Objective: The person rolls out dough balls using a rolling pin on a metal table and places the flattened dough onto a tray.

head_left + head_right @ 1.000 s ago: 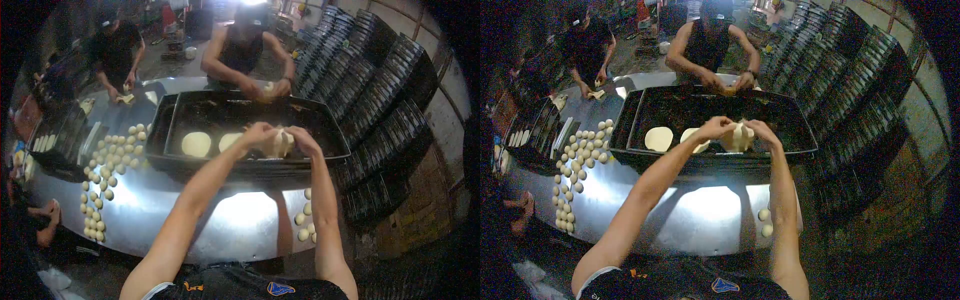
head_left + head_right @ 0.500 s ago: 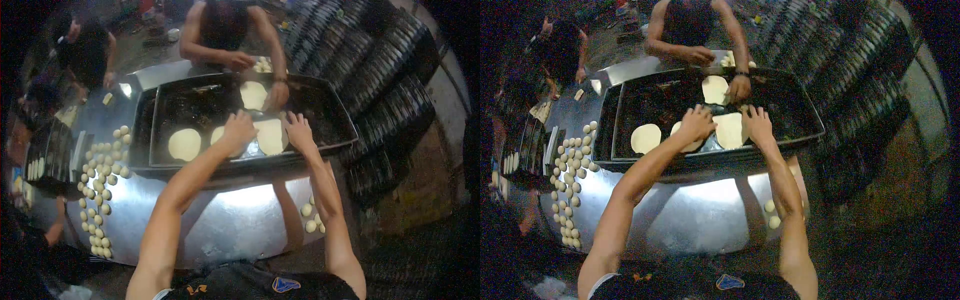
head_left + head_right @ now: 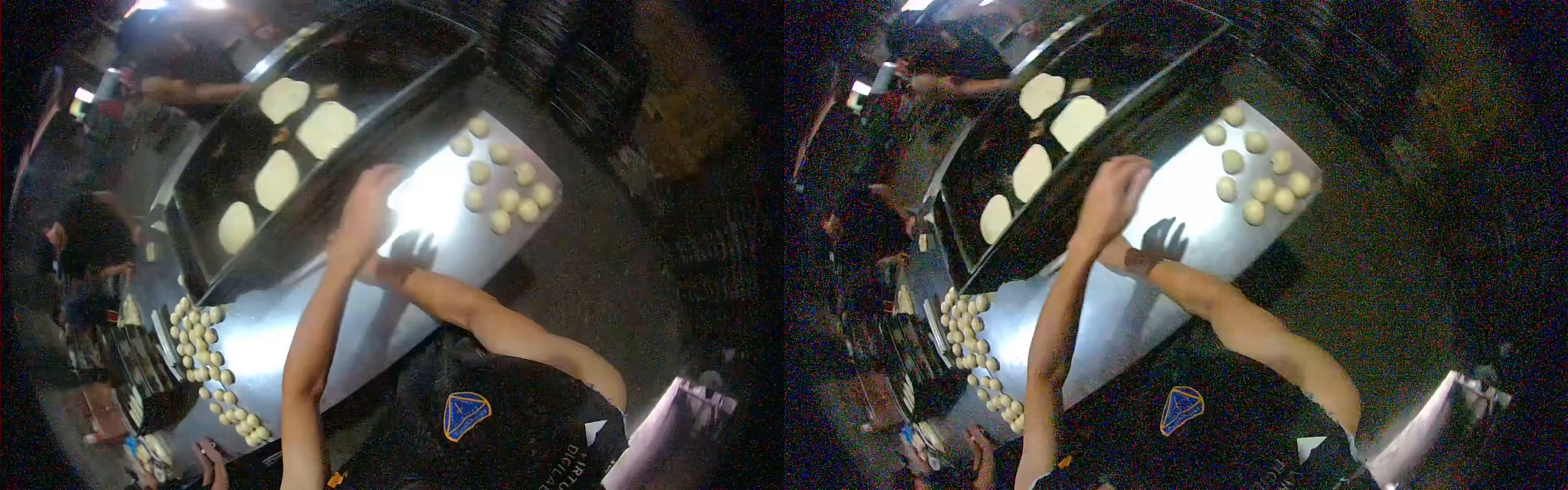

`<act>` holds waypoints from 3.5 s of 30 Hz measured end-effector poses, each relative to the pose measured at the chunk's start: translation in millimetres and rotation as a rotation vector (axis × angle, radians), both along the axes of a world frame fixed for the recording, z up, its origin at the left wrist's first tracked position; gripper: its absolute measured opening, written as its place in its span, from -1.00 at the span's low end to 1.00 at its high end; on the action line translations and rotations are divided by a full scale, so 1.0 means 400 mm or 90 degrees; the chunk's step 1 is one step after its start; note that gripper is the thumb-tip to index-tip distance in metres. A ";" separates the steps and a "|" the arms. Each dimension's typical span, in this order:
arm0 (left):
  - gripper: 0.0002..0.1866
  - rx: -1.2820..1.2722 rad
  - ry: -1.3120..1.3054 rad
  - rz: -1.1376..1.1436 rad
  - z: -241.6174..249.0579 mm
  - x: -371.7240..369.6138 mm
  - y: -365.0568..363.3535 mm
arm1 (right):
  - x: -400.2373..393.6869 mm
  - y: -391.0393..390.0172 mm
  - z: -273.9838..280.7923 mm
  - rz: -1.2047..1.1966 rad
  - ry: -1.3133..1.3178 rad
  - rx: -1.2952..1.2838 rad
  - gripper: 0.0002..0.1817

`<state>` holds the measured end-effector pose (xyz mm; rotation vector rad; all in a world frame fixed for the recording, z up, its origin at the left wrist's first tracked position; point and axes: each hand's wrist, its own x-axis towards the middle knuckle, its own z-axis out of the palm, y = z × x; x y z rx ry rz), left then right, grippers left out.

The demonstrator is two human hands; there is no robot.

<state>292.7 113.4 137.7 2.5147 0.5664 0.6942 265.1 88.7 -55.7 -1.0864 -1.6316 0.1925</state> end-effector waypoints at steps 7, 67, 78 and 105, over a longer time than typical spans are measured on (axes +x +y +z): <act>-0.61 -0.072 -0.001 0.146 -0.410 0.260 -0.167 | 0.042 -0.279 0.008 0.097 -0.269 -0.149 -0.57; -0.55 0.039 0.165 0.669 -0.290 -0.507 -0.264 | 0.180 -0.206 0.113 0.151 -0.395 -0.162 -0.53; -0.50 -0.025 0.217 0.757 -0.423 -0.464 -0.484 | 0.142 -0.334 0.141 0.192 -0.336 -0.265 -0.60; -0.46 0.039 0.257 0.728 -0.406 -0.518 -0.272 | 0.100 -0.267 0.099 0.174 -0.353 -0.178 -0.60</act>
